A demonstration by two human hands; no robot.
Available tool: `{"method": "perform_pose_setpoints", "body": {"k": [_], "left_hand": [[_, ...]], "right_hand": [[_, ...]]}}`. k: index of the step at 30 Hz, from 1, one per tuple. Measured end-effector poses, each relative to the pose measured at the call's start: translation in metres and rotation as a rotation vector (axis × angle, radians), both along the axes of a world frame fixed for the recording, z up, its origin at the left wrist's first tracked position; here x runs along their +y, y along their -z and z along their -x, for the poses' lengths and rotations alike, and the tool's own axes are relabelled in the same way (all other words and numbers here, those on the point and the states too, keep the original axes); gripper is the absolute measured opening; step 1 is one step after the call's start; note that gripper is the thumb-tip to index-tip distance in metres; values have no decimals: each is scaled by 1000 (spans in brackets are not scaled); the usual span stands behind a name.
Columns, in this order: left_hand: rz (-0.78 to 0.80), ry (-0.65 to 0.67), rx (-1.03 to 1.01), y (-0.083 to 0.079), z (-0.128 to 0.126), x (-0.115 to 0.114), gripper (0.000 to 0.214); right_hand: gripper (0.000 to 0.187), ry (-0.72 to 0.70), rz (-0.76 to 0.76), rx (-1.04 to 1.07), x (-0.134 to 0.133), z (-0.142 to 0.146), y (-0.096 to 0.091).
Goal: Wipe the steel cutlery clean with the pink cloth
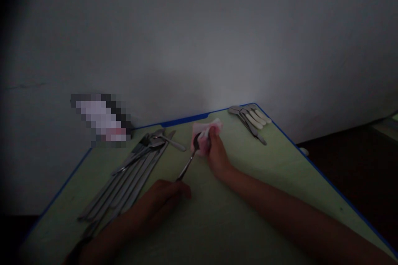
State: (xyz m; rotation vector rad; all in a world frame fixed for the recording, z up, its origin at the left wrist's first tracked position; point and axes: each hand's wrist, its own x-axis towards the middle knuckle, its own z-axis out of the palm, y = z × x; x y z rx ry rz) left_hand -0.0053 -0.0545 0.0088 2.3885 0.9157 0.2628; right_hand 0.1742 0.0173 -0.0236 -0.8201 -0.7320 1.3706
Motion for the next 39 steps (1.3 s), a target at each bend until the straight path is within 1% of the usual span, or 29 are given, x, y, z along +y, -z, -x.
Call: {"method": "perform_pose_setpoints", "body": {"k": [1,2,3,5,6,8,11,13,17,20,23,26,28,30,32,34,36,39], "left_hand": [[7,-33,-5,-1,0,-1,28],[17,-62,-9,-1,-1,-2,27],[27,-82,-15,-1,-1,-2,27],[47,-97,-28,0,-2,-2,26],[55,-101,-35,1,-2,-1,27],[71,-112,-41,2,-3,-1,27],[78,-119,-39,3,-3,0,27],[80,-114,-53,3,-4,-1,26],[92,-124,-106,2,-2,-1,28],[109,-146,-128,2,0,-1,28],[146,-209,-164,5,2,-1,26],[240,-314,-290,8,2,-1,28],[307,-364,-399,9,2,0,32],[322,-395,-465,9,1,1,33],[299,-395,-458,9,-1,3,33],[273,-370,-392,8,-3,4,34],[256,-348,-323,10,-5,6,33],[225,-349,-285,13,-6,7,28]], "right_hand": [[45,34,24,110,3,0,-3],[43,22,43,177,4,0,-6],[41,4,57,214,5,0,-9],[41,-82,68,205,3,0,-11],[41,-113,63,174,2,0,-11],[40,-126,32,76,0,-1,-7],[34,-123,-52,-145,-3,-5,1],[30,-157,-100,-256,-4,-9,3],[24,-229,-125,-306,-4,-13,2],[24,-223,-96,-259,-4,-13,2],[22,-218,-48,-120,-2,-10,2],[17,-171,36,40,1,-8,1],[13,-137,92,105,4,-8,1],[11,-126,114,142,6,-8,1],[13,-125,115,167,8,-8,2],[15,-106,107,185,8,-8,2],[18,-88,82,209,7,-6,1],[20,-99,36,250,6,-4,-4]]}}
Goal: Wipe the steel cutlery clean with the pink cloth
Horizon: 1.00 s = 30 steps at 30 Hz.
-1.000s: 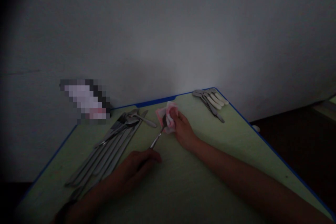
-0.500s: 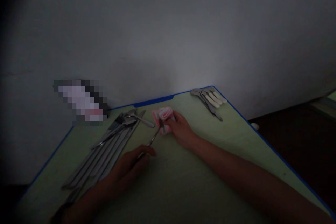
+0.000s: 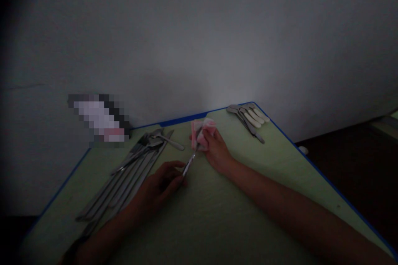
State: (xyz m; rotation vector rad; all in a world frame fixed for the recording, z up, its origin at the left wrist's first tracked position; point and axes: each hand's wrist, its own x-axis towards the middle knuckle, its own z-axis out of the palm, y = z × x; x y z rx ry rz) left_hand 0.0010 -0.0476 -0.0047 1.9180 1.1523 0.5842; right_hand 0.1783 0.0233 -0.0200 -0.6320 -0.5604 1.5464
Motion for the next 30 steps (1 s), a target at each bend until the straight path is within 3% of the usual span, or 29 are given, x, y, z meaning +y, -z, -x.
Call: {"method": "perform_pose_setpoints", "body": {"k": [5,13,17,23,27,30], "left_hand": [[-45,-62,21,4,0,0,24],[-62,-29,138,-6,0,0,36],[-40,-4,188,-9,1,-1,38],[-24,-22,206,-9,1,-1,42],[-64,-1,227,-9,1,-1,41],[-89,31,277,-9,0,-1,39]], "right_hand": [[9,7,35,164,2,2,-7],[19,-117,-1,276,3,1,-7],[18,-189,36,191,1,0,-5],[21,-180,121,168,1,-4,-4],[7,-212,54,85,-1,-4,-1],[13,-223,-32,-49,-3,-3,3]]}}
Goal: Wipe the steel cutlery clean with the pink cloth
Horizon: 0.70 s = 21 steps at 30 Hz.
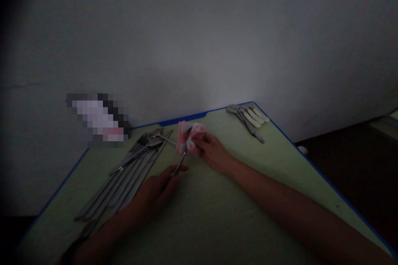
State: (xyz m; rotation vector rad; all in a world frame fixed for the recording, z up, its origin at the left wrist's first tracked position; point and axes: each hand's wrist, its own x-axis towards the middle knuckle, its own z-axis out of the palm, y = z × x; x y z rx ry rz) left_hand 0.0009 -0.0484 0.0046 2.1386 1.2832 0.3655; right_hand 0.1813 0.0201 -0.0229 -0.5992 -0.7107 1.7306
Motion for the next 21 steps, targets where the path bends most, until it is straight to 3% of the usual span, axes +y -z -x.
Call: {"method": "perform_pose_setpoints", "body": {"k": [4,11,15,21], "left_hand": [[-26,16,7,0,0,-1,37],[-30,101,-9,-2,2,-3,33],[-11,129,46,4,2,0,34],[7,32,-3,9,1,6,35]], "right_hand": [[14,45,-37,-66,-1,2,4],[13,283,57,20,7,5,4],[21,240,10,-42,3,5,4],[27,3,-168,-325,-14,5,1]]}}
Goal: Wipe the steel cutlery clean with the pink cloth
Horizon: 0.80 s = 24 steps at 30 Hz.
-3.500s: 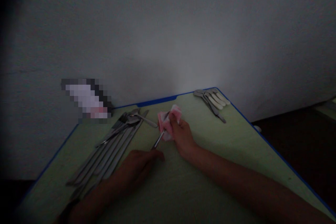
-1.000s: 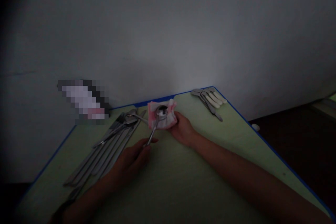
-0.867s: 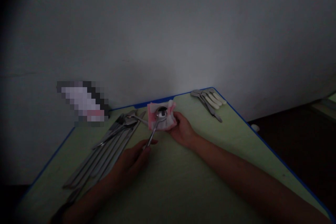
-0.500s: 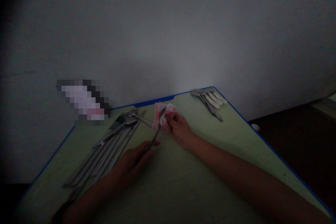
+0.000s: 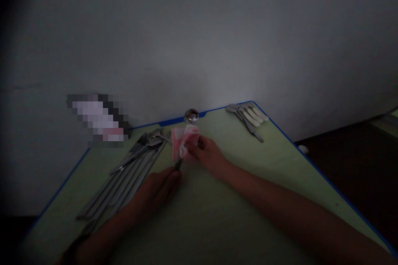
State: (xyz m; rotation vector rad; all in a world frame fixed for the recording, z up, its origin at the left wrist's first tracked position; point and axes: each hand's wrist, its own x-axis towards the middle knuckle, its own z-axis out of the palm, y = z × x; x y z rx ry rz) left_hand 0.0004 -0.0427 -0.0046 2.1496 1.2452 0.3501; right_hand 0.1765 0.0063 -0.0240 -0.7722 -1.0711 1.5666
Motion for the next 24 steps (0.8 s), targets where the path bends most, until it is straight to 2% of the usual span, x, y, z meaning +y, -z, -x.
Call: {"method": "perform_pose_setpoints", "body": {"k": [7,14,19,24], "left_hand": [[13,-39,-8,-4,-2,-1,36],[25,-104,-54,-4,-3,-3,36],[71,-56,-104,-9,-2,-5,36],[85,-18,-93,-12,-2,-5,33]], "right_hand": [[23,-101,4,-93,-14,5,-10],[22,-73,35,-43,-8,4,-1],[22,-82,27,69,-4,4,7],[32,-123,27,-6,-7,2,1]]}}
